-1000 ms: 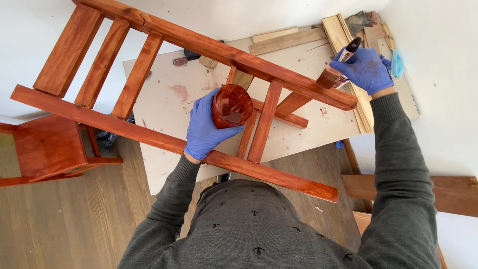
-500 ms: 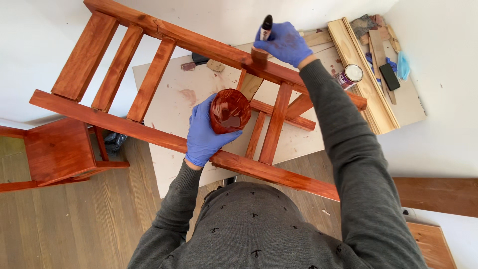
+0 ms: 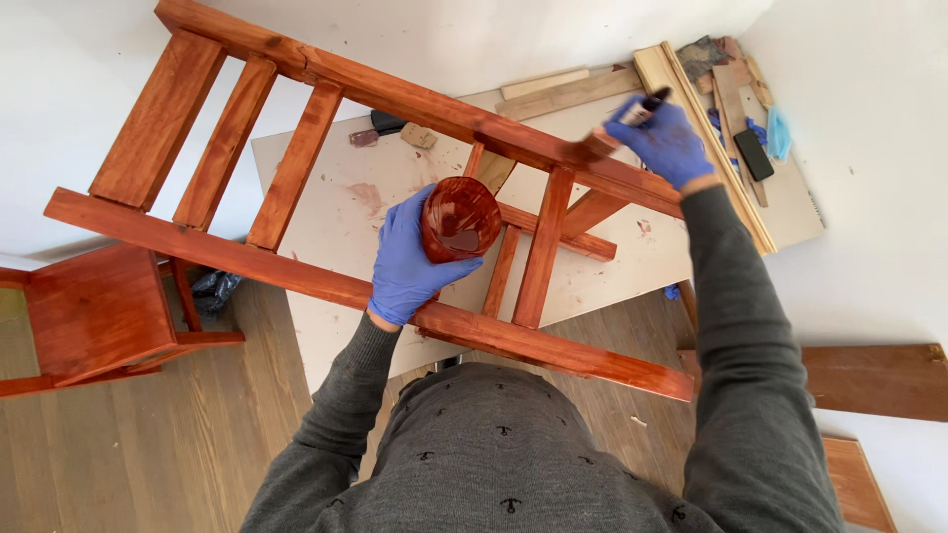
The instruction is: The person stains a wooden stool by dipping a brush into a cup of stain and applying it to the legs and rungs of the stool.
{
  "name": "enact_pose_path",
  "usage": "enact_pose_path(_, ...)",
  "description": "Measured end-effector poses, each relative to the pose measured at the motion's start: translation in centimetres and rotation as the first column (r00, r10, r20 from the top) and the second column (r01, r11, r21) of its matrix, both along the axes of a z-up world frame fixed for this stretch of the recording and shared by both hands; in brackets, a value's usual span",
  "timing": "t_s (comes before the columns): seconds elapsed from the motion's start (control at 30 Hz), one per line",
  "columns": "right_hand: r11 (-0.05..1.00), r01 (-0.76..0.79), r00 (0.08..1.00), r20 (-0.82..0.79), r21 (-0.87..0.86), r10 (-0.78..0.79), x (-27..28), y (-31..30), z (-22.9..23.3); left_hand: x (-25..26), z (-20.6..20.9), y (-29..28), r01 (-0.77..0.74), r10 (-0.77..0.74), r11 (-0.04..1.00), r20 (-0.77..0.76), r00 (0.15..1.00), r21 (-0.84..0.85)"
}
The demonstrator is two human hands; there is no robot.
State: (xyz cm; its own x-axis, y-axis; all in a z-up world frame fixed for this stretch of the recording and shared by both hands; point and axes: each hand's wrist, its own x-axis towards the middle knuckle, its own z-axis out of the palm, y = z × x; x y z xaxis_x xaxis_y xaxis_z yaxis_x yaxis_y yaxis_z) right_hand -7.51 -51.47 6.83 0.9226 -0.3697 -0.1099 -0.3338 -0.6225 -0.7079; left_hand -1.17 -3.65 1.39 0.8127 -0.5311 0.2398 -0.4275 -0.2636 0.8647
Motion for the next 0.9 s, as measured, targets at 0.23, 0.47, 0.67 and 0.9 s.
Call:
enact_pose_path(0.23,0.976,0.075,0.994,-0.058,-0.202,-0.089,-4.6,-7.5,-1.4,0.7,-0.7,1.4,0.019,-0.018,0.990,0.015,1.000,-0.137)
enact_pose_path(0.47,0.929,-0.218,0.964,-0.213,-0.300,0.158,6.1,4.2,0.4,-0.6,1.7,3.7,-0.042,0.042,0.999,0.012,0.999,0.011)
enact_pose_path(0.67,0.863,-0.413,0.909,-0.065,-0.290,0.413,17.2,11.4,-1.3,-1.2,2.5,5.1,-0.086,0.086,0.996,-0.048,0.995,0.009)
enact_pose_path(0.9,0.899,-0.375,0.838,0.332,-0.225,0.433,19.1,11.3,-2.4,-1.5,1.3,6.1,-0.141,0.141,0.990,-0.035,0.989,0.015)
